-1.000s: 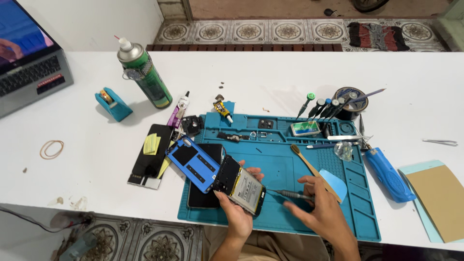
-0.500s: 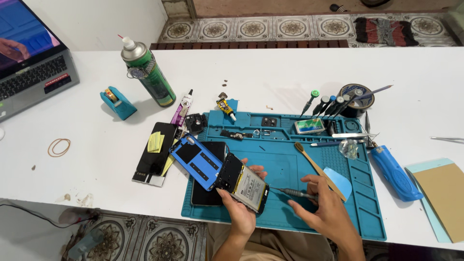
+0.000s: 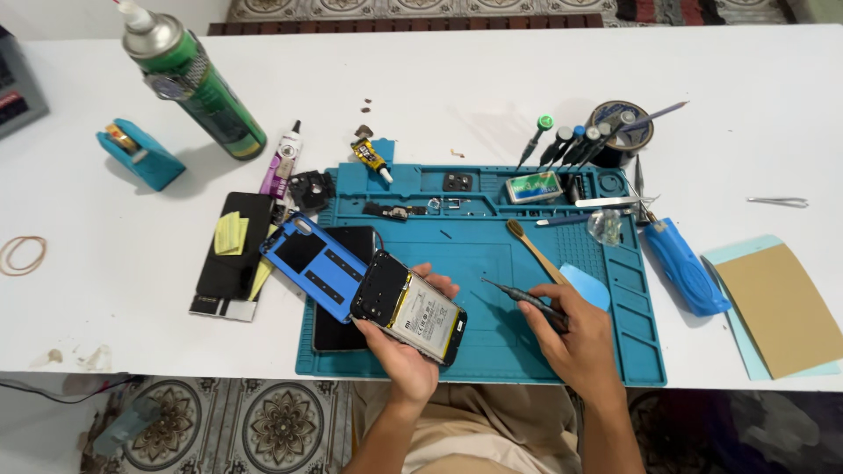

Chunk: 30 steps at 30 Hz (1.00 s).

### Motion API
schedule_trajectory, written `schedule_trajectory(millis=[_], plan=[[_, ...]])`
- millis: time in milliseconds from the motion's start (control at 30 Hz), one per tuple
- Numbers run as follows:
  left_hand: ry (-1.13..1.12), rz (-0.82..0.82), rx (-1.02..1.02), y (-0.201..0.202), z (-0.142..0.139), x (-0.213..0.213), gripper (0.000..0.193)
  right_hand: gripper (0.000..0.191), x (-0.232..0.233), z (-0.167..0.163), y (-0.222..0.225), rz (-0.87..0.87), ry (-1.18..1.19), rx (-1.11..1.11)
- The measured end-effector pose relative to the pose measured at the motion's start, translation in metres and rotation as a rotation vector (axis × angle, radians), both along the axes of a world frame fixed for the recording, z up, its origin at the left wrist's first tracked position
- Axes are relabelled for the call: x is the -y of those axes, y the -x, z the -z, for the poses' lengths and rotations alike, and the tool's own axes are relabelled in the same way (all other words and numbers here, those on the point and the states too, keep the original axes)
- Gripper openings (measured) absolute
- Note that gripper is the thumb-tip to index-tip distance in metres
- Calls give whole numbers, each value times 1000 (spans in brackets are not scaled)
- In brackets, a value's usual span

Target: The person pries open the back cover of a smartphone, removes the back panel and pries the battery out of the phone body using a pry tool and a screwdriver on a repair mat. They hold the phone while working the tool along the battery edge to lift it from the adhesive.

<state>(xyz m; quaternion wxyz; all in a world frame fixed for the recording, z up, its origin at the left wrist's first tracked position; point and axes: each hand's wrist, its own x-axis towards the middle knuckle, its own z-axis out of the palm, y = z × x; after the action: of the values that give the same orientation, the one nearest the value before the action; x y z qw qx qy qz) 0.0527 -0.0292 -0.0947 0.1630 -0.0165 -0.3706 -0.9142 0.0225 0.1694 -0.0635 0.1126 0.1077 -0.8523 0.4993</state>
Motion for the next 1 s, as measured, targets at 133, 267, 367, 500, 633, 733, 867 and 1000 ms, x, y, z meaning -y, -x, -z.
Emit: schedule_trajectory(millis=[133, 267, 367, 500, 633, 733, 867, 1000], plan=[[41, 125, 11, -3, 5, 3, 102, 20, 3, -1, 1, 17, -47, 30], [140, 220, 54, -5, 7, 5, 103, 20, 6, -4, 2, -11, -92, 35], [146, 230, 61, -4, 7, 5, 104, 20, 7, -6, 2, -41, -116, 25], [157, 210, 118, -2, 8, 5, 105, 18, 9, -6, 2, -39, -71, 119], [177, 234, 122, -1, 8, 6, 104, 19, 9, -8, 2, -24, -87, 135], [144, 271, 131, 4, 6, 8, 101, 20, 10, -11, 4, -16, -112, 111], [147, 264, 114, 2, 7, 8, 98, 18, 11, -12, 2, -26, -83, 136], [155, 252, 118, -1, 9, 8, 97, 19, 9, -6, -1, -11, -104, 62]])
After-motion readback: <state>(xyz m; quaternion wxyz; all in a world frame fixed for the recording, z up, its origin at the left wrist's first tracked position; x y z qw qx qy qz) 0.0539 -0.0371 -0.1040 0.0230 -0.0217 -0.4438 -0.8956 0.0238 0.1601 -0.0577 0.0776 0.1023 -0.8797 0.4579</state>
